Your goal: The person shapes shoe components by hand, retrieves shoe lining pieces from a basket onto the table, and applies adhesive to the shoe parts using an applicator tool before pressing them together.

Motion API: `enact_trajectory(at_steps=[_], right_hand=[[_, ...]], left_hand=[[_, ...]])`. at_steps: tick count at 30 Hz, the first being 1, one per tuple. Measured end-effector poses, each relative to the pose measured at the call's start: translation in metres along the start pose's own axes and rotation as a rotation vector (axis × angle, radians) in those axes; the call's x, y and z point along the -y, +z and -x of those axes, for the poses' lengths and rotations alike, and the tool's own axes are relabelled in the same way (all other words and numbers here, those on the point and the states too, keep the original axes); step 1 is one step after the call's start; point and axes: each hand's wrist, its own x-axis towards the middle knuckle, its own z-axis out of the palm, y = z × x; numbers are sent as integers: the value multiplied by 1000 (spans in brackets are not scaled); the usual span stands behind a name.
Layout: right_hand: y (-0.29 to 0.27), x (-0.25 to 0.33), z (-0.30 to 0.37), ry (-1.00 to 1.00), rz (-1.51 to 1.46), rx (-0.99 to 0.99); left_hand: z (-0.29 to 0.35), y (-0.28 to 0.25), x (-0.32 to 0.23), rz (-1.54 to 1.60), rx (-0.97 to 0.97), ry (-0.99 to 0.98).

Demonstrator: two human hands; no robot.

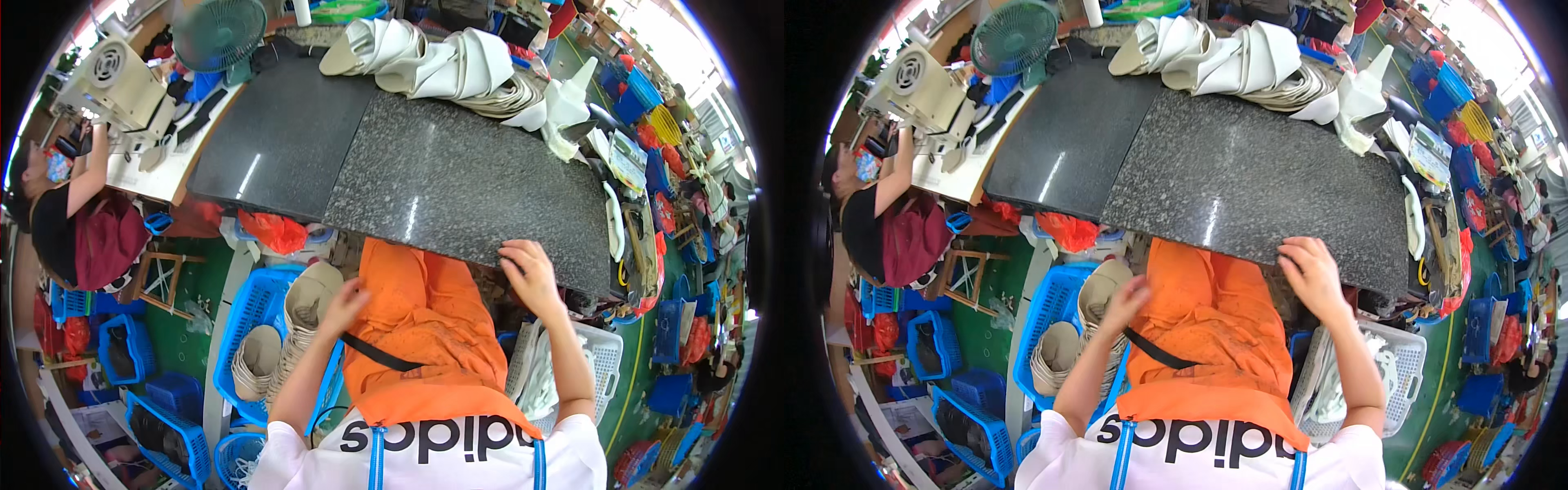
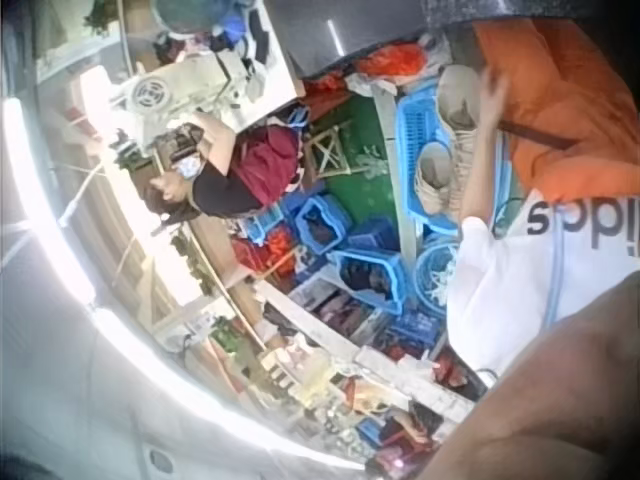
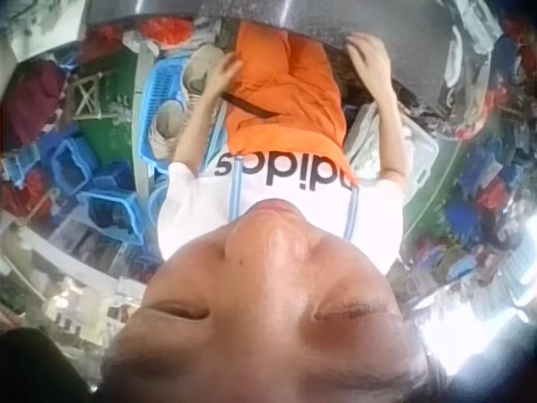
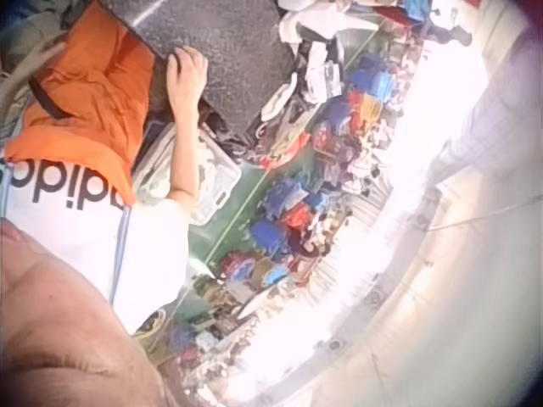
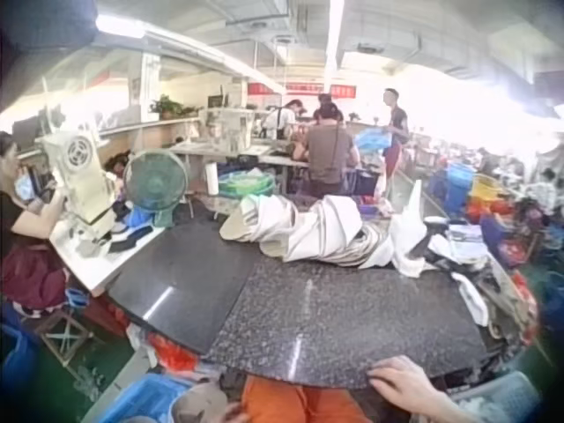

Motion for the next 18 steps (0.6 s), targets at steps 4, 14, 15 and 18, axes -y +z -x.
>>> enact_trajectory(at_steps=[4, 14, 15, 18], right_hand=[[9, -4, 11, -121, 4, -67], [-8, -67, -15, 49, -215, -33], [-8, -67, -27, 14, -177, -3], [-5, -90, -60, -44, -111, 62]], left_hand=[[11, 51, -34, -483, -85, 367], [-54, -16, -114, -434, -729, 636], [-78, -12, -139, -413, -597, 675], [-179, 21, -194, -632, -322, 797]])
